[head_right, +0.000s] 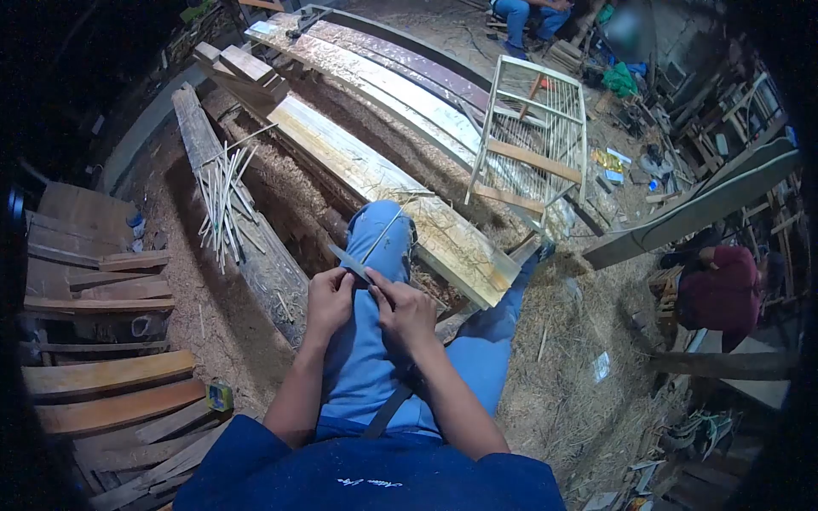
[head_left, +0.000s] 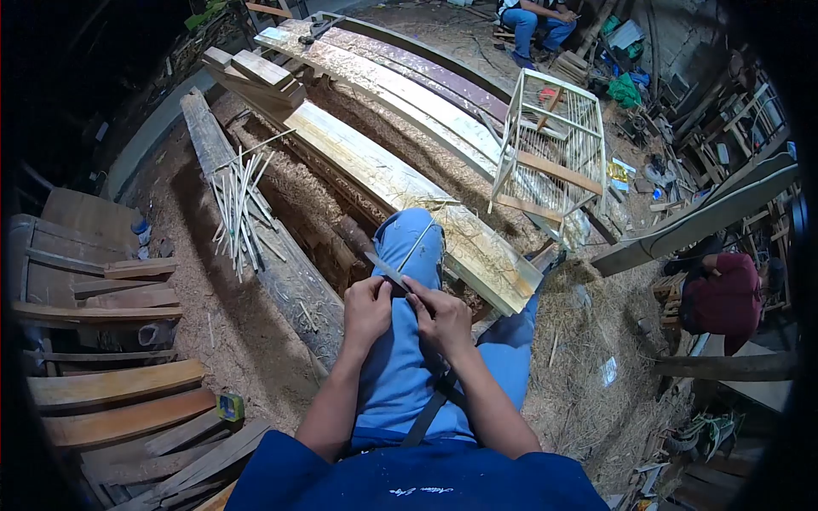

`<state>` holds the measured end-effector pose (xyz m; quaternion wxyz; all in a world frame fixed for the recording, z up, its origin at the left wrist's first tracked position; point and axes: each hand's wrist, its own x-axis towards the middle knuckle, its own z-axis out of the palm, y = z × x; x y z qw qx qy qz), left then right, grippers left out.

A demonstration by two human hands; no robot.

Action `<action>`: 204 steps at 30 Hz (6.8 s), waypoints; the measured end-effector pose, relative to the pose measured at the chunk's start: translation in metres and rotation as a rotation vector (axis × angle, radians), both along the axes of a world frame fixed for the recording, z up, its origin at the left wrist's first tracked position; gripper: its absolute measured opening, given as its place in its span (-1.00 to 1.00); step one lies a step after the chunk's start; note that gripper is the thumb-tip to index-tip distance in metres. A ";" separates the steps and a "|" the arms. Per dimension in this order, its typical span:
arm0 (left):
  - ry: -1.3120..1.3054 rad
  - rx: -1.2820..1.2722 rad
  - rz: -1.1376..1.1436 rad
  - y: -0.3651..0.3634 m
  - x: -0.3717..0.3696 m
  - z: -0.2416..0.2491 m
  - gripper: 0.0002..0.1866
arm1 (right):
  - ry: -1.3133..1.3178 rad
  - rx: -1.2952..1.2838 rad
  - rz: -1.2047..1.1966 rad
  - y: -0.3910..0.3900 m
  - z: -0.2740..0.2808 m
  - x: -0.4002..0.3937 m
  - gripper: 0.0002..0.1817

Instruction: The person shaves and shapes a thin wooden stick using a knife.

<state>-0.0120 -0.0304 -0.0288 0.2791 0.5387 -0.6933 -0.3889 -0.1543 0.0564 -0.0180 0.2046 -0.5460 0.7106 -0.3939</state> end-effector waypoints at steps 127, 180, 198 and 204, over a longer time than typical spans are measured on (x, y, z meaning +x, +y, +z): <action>0.335 0.392 -0.041 0.098 0.103 0.041 -0.80 | -0.893 0.065 -0.233 -0.010 -0.008 -0.029 -0.59; 0.339 0.362 0.134 0.048 0.031 0.012 -0.84 | 0.109 0.012 0.003 -0.010 -0.018 -0.010 -0.52; 0.210 0.303 0.102 0.031 0.018 0.019 -0.76 | 0.088 0.013 0.031 -0.012 -0.015 -0.009 -0.52; 0.336 0.405 0.109 0.085 0.079 0.021 -0.82 | 0.150 -0.009 0.030 -0.015 -0.021 -0.012 -0.51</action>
